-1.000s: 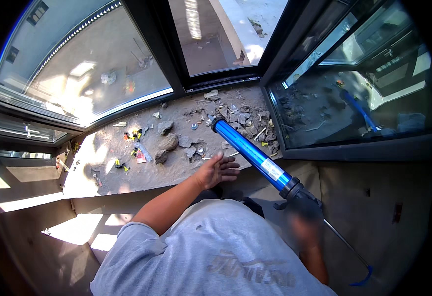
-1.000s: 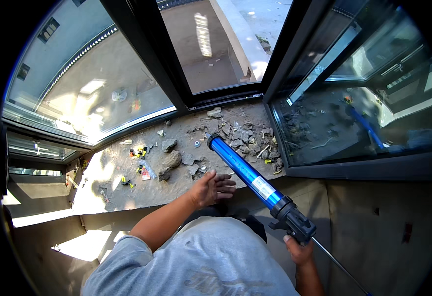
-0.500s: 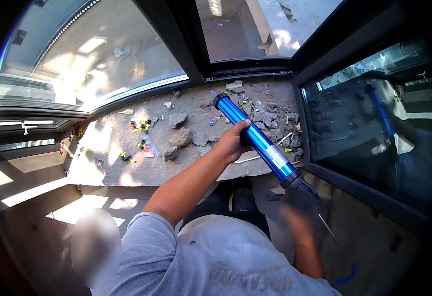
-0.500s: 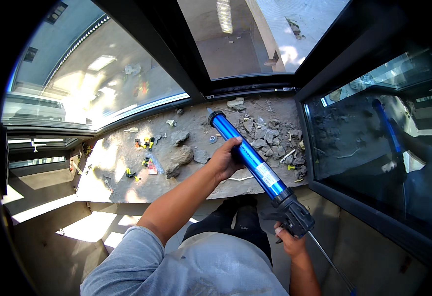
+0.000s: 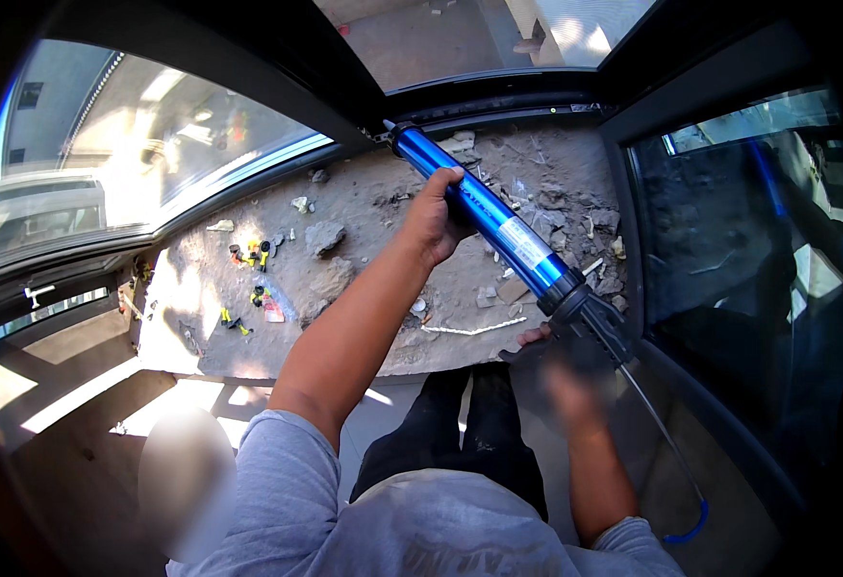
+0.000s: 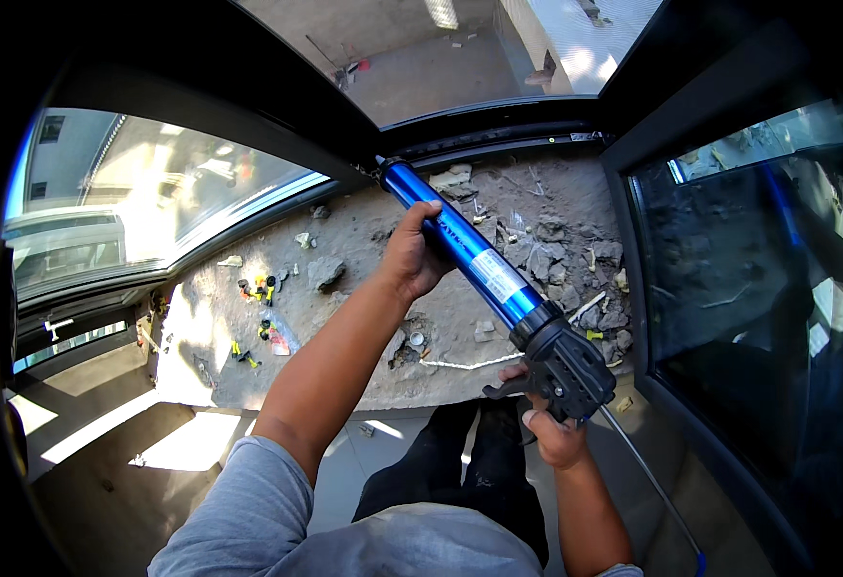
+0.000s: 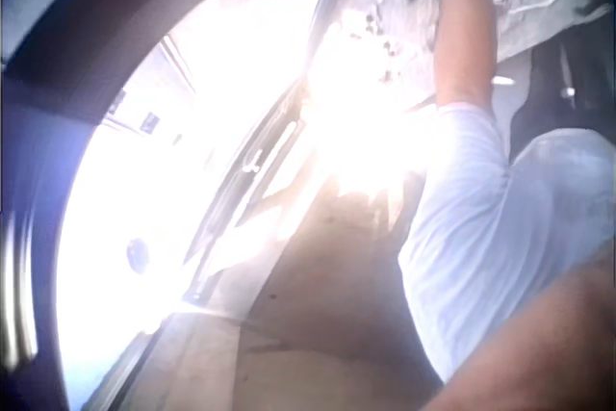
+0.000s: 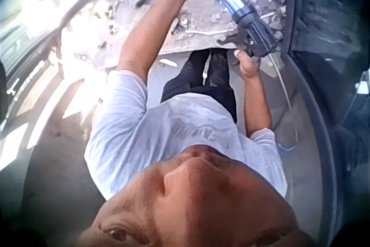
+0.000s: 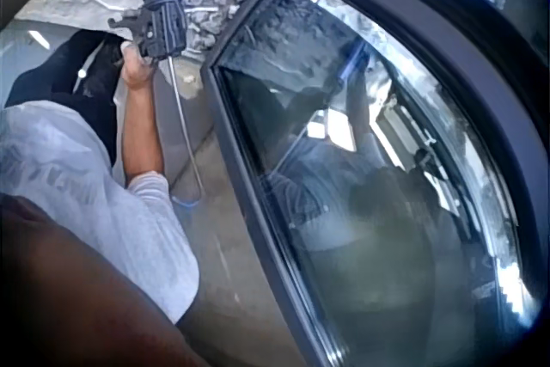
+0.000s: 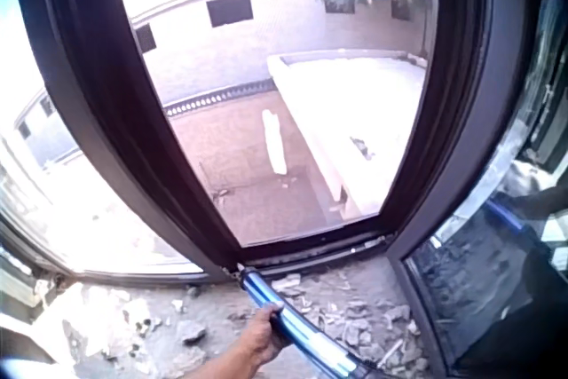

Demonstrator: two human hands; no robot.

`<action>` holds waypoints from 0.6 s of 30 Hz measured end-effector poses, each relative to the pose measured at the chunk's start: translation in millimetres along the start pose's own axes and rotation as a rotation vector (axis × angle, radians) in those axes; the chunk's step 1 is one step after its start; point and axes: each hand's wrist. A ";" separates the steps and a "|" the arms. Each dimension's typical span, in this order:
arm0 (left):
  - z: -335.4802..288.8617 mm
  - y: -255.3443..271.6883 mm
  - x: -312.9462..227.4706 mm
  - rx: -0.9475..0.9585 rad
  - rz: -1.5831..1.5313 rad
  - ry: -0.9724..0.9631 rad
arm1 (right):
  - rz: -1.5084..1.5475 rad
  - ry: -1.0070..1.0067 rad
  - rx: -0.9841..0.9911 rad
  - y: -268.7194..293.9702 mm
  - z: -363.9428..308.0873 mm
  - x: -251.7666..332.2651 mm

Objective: The person uses a caulking gun to apply sealant along the top and side edges of a large window frame. After finishing the window, the person walks through a construction room and ascends a concrete staircase while carrying the tool.

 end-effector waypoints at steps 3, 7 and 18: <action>29.3 8.5 -4.0 -0.041 0.002 -0.007 | 0.000 0.020 0.044 4.4 26.1 -18.3; 59.8 20.0 -6.4 -0.089 0.029 -0.039 | 0.087 -0.011 0.050 2.8 55.7 -37.5; 86.3 16.1 -20.0 -0.160 0.045 -0.044 | 0.306 -0.192 -0.086 -17.3 87.5 -31.0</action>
Point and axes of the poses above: each hand's wrist, its own z-axis towards the middle knuckle, its own y-axis out of the back of the hand, x = y × z, and after that the axes turned 9 degrees about -x, right-handed
